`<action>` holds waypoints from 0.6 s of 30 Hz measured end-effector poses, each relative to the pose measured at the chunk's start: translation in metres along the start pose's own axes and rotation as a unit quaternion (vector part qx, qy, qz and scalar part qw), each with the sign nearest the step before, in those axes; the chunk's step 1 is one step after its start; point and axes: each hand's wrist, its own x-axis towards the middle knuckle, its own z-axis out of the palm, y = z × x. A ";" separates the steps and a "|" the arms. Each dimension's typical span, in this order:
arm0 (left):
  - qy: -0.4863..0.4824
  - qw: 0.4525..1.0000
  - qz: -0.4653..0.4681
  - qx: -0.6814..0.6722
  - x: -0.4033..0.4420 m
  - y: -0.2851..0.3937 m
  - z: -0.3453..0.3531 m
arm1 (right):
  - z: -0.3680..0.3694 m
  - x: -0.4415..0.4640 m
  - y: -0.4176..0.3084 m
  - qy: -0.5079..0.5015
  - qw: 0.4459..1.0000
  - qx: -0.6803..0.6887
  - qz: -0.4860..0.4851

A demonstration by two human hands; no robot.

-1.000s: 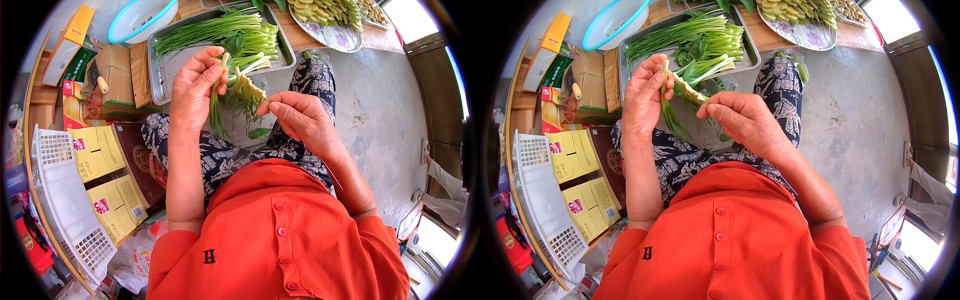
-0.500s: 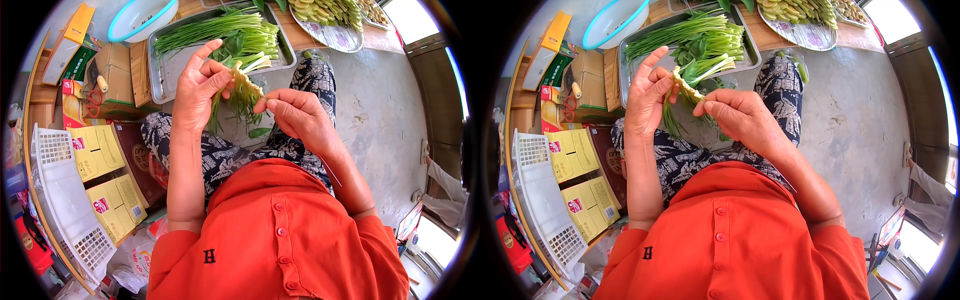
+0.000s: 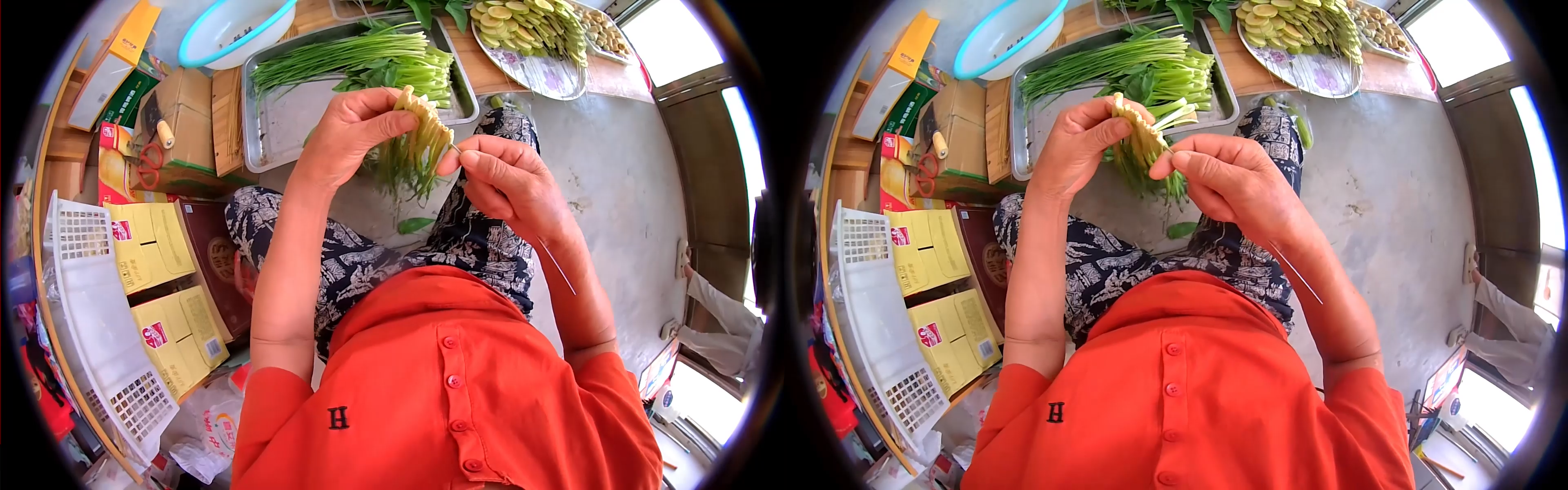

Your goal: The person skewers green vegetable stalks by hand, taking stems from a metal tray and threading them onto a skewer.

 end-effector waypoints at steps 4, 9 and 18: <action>0.015 0.999 -0.018 -0.047 0.001 -0.003 -0.004 | -0.005 -0.002 0.002 0.028 0.999 -0.033 0.016; 0.036 0.996 -0.040 -0.075 0.000 -0.007 0.001 | -0.007 -0.003 0.005 0.029 0.999 -0.037 0.023; -0.001 0.996 -0.085 -0.032 -0.003 -0.012 0.008 | -0.008 0.003 0.013 0.042 0.997 -0.061 0.027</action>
